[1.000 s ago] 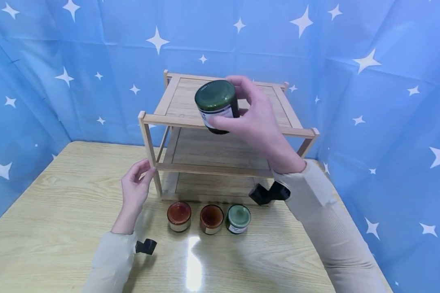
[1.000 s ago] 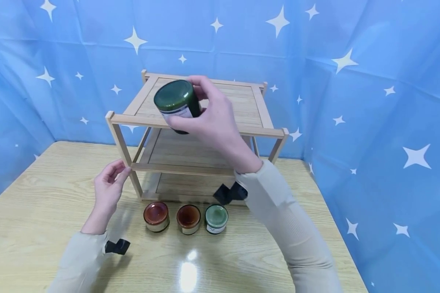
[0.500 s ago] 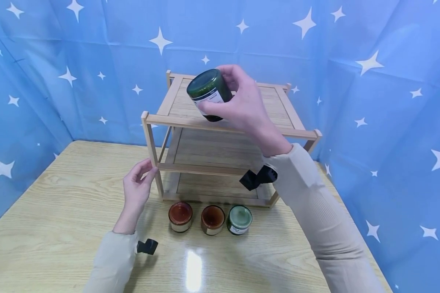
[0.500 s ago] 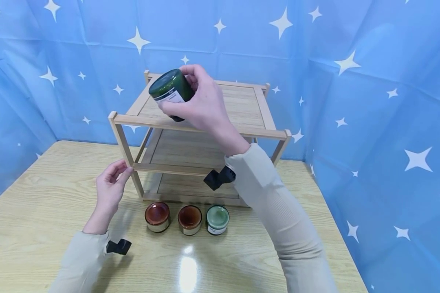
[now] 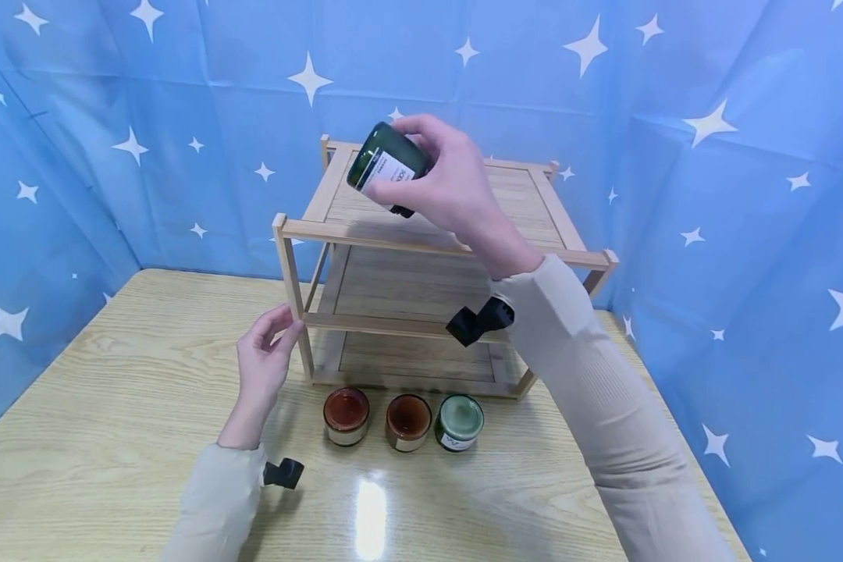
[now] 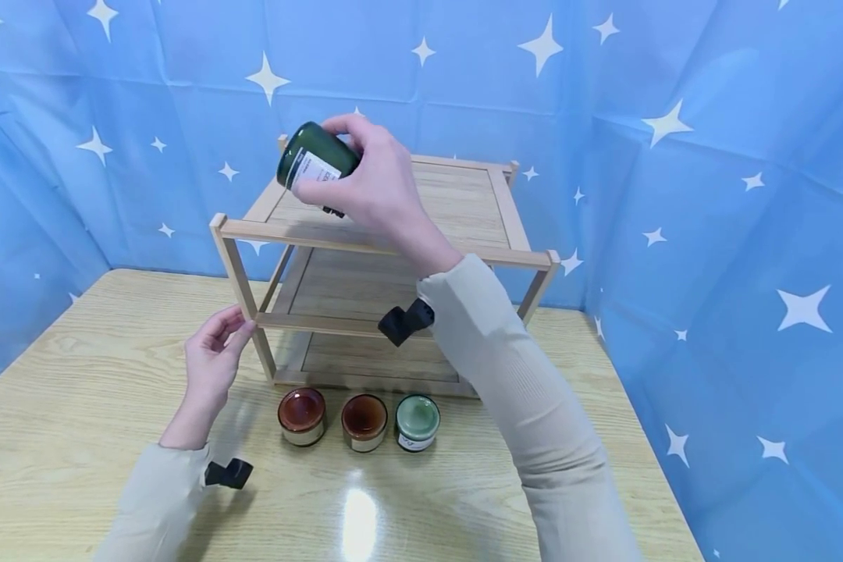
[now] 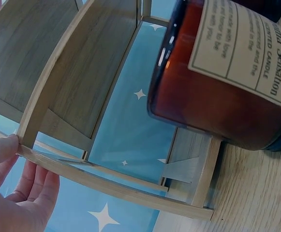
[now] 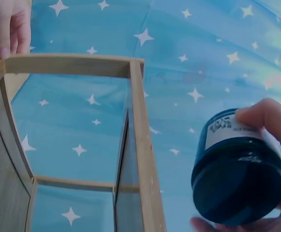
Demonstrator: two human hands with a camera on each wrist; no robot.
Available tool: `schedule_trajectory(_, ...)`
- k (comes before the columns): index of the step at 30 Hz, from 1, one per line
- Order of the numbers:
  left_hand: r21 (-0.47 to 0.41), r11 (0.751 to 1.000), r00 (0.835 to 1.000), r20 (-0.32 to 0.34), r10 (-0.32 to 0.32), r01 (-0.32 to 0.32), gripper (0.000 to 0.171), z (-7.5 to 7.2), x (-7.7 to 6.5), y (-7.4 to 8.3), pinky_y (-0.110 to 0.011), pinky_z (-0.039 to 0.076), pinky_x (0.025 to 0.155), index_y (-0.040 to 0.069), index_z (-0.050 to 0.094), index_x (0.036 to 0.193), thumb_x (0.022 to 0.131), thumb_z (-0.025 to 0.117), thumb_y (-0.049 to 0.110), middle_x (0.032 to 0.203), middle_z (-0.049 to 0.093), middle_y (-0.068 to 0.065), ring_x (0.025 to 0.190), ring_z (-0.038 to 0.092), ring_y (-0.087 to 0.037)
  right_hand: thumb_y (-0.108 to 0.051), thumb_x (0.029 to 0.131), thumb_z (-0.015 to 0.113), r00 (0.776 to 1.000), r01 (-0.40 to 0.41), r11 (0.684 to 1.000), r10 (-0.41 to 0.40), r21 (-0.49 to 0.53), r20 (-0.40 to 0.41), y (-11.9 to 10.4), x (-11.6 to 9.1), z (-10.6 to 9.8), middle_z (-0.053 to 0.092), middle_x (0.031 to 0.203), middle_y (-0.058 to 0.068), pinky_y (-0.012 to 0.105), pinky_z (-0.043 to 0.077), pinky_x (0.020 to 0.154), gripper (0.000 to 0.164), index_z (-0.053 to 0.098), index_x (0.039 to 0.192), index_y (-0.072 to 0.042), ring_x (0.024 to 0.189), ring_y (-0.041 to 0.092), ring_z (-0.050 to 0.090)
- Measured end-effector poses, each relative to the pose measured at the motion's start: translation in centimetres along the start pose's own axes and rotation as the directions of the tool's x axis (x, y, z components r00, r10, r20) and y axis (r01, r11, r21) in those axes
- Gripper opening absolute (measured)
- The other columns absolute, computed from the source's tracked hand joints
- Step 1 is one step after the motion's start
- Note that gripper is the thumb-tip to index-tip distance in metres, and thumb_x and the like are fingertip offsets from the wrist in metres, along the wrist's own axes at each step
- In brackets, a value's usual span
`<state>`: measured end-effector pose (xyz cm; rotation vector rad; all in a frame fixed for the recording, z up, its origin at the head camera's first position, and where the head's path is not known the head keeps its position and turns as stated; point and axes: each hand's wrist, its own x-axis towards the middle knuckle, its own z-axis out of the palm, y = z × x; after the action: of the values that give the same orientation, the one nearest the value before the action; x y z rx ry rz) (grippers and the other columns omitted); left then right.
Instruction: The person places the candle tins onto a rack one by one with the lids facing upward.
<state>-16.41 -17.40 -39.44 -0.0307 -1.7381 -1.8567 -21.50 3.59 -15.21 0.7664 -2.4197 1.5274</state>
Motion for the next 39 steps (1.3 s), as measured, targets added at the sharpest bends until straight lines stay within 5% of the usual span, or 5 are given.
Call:
schedule_trajectory(14,-0.027,0.999,1.0,-0.01,0.019,-0.019,0.024,0.1,0.0,-0.1,-0.017,0.053,0.081,-0.017,0.06,0.11,0.086,0.058,-0.017,0.088,0.065,0.012,0.087,0.062,-0.004,-0.008,0.069,0.085,1.0,0.01,0.999,-0.01,-0.054,-0.004,0.1,1.0,0.7,0.06,0.104,0.007,0.028,0.057,0.07,0.054,0.056,0.114,-0.005,0.089,0.019,0.06)
schedule_trajectory(39,-0.045,0.999,1.0,-0.013,0.016,-0.017,0.023,0.0,0.1,-0.2,-0.017,0.054,0.08,-0.016,0.061,0.11,0.087,0.059,-0.016,0.087,0.065,0.011,0.086,0.063,-0.004,-0.014,0.067,0.089,0.997,-0.065,0.986,0.056,-0.155,-0.057,-0.4,1.9,1.6,0.062,0.11,0.005,0.017,0.049,0.083,0.068,0.049,0.12,-0.006,0.098,0.011,0.058)
